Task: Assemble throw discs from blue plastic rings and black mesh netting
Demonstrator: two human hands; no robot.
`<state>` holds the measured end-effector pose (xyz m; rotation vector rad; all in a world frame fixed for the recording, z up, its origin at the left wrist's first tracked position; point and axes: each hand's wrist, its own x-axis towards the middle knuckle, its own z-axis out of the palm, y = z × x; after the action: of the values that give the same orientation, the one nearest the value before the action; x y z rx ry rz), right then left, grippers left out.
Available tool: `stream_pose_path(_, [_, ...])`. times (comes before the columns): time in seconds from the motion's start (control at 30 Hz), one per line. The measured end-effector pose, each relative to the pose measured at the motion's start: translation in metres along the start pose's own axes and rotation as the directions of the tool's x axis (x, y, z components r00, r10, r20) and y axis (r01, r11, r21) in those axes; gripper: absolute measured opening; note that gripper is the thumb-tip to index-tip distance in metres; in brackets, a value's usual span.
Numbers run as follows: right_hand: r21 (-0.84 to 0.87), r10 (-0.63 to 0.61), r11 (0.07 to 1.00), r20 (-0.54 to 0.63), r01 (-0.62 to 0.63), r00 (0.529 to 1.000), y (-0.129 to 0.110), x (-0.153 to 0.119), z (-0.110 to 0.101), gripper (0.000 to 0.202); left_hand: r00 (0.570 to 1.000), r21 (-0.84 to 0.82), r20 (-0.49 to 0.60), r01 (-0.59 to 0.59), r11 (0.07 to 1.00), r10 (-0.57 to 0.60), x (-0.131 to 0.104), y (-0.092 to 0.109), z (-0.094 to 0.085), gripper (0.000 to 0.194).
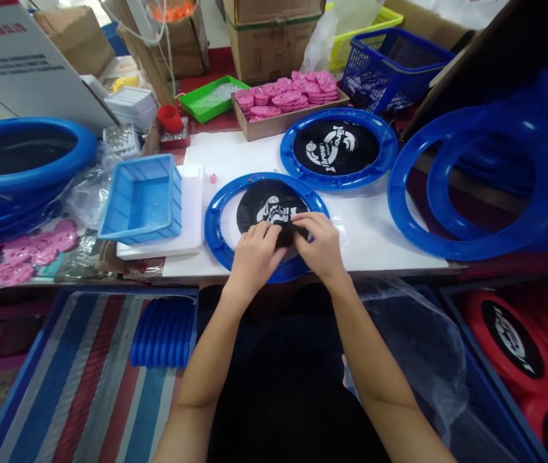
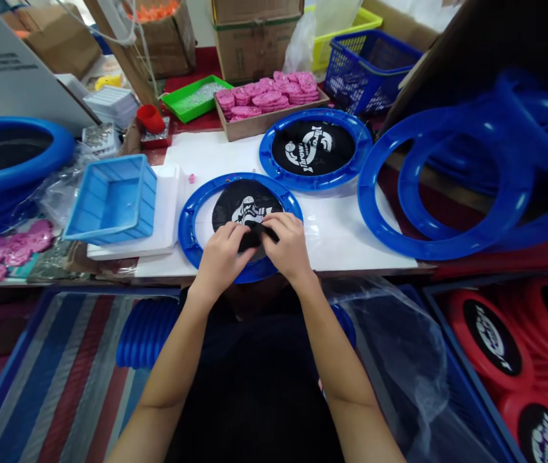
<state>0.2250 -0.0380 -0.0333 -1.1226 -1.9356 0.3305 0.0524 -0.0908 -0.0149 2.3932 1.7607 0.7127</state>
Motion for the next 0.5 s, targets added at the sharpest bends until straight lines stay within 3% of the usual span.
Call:
stream_pose_path(0.1, [-0.029,0.010,1.000,-0.008,-0.010,1.000,-0.010,-0.008,-0.005,0.016,0.998,-0.007,-0.051,-0.021,1.000,0.020,-0.004,-0.005,-0.003,0.022])
stream_pose_path(0.27, [-0.005,-0.056,0.998,0.021,0.056,0.998,-0.027,-0.032,-0.005,0.024,0.975,-0.078,-0.171,-0.157,0.985,0.142,-0.032,-0.026,-0.015,0.027])
stream_pose_path(0.5, [0.179,-0.253,0.953,0.020,0.245,0.967,-0.008,-0.043,0.000,0.026,0.905,-0.246,-0.300,-0.378,0.892,0.301,-0.048,-0.057,-0.006,0.021])
